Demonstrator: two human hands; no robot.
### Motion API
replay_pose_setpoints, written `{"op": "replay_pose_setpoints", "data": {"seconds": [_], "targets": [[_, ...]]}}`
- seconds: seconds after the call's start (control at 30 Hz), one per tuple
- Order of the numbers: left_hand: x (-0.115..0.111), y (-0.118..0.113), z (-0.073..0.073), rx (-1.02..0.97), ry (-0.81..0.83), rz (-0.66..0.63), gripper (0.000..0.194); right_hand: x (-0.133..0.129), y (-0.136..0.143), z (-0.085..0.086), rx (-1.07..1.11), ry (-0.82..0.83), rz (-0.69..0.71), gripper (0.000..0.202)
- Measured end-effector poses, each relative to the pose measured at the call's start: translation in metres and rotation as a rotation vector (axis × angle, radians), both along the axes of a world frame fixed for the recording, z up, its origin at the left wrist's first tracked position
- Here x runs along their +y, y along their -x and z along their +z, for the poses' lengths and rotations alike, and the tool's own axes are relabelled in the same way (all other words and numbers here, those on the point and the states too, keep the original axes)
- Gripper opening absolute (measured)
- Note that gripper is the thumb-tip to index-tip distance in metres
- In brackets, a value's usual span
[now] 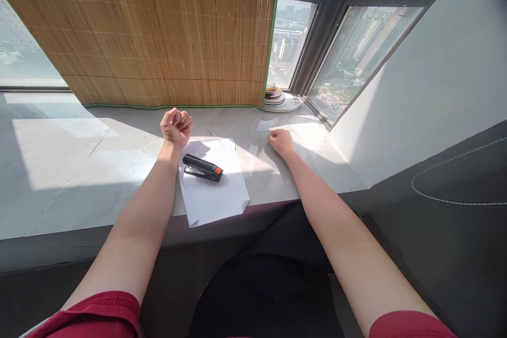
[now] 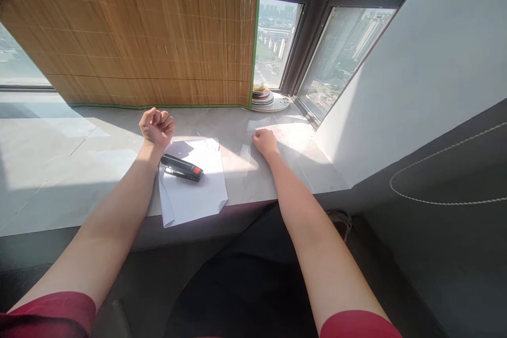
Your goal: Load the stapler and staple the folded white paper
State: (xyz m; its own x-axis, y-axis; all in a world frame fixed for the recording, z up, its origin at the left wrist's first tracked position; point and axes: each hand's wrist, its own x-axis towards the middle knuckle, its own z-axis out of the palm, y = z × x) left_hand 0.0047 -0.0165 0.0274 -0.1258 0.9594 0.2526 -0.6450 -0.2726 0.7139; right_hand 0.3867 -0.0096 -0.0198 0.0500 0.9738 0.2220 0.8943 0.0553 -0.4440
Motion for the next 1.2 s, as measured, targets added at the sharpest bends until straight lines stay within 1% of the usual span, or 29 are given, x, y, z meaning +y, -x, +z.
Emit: {"op": "replay_pose_setpoints", "data": {"seconds": [0.03, 0.07, 0.1, 0.13, 0.2, 0.27, 0.3, 0.33, 0.37, 0.43, 0.53, 0.6, 0.7, 0.83, 0.9, 1.0, 1.1, 1.2], "targets": [[0.0, 0.0, 0.0, -0.002, 0.006, 0.004, 0.063, -0.002, -0.007, -0.002, 0.021, -0.018, -0.013, 0.035], [-0.001, -0.001, 0.001, -0.003, 0.015, 0.012, 0.064, -0.004, -0.008, -0.004, 0.045, -0.032, -0.012, 0.035], [-0.001, -0.001, 0.001, -0.003, 0.024, 0.021, 0.064, -0.007, -0.004, -0.005, 0.071, -0.049, 0.013, 0.036], [-0.001, -0.001, 0.001, -0.002, 0.032, 0.03, 0.064, -0.011, 0.004, -0.006, 0.099, -0.073, 0.067, 0.036], [-0.001, -0.002, 0.001, 0.004, 0.036, 0.039, 0.063, -0.021, 0.03, -0.008, 0.171, -0.121, 0.238, 0.031], [-0.002, -0.003, 0.0, 0.013, 0.024, 0.028, 0.062, -0.031, 0.06, -0.011, 0.252, -0.138, 0.478, 0.025], [-0.002, -0.004, 0.0, 0.015, 0.018, 0.019, 0.061, -0.036, 0.075, -0.014, 0.286, -0.12, 0.611, 0.031], [-0.002, -0.005, 0.0, 0.017, 0.013, 0.011, 0.061, -0.041, 0.088, -0.017, 0.304, -0.099, 0.73, 0.042], [-0.002, -0.005, 0.0, 0.018, 0.011, 0.008, 0.061, -0.045, 0.1, -0.02, 0.291, -0.071, 0.821, 0.05], [-0.003, -0.007, 0.0, 0.022, 0.015, 0.009, 0.061, -0.049, 0.117, -0.025, 0.188, -0.021, 0.921, 0.054], [-0.002, -0.007, 0.0, 0.044, 0.015, 0.002, 0.062, -0.051, 0.124, -0.026, 0.017, 0.005, 0.948, 0.049], [-0.001, -0.006, -0.001, 0.067, 0.017, 0.001, 0.062, -0.052, 0.118, -0.022, -0.027, 0.008, 0.933, 0.048], [0.001, -0.005, -0.003, 0.086, 0.031, 0.011, 0.063, -0.057, 0.093, -0.013, 0.002, 0.044, 0.883, 0.045], [0.001, -0.007, -0.004, 0.09, 0.009, -0.033, 0.065, -0.063, 0.04, -0.004, 0.112, 0.146, 0.808, 0.041], [-0.001, -0.01, -0.003, 0.108, 0.012, -0.064, 0.066, -0.062, 0.011, -0.003, 0.136, 0.183, 0.78, 0.038], [-0.002, -0.015, -0.003, 0.14, 0.046, -0.099, 0.066, -0.055, -0.025, -0.005, 0.178, 0.185, 0.745, 0.036], [-0.002, -0.018, -0.004, 0.179, 0.052, -0.13, 0.065, -0.046, -0.046, -0.004, 0.221, 0.187, 0.766, 0.037], [-0.001, -0.018, -0.006, 0.206, 0.041, -0.142, 0.064, -0.04, -0.055, 0.0, 0.231, 0.218, 0.795, 0.04]]}}
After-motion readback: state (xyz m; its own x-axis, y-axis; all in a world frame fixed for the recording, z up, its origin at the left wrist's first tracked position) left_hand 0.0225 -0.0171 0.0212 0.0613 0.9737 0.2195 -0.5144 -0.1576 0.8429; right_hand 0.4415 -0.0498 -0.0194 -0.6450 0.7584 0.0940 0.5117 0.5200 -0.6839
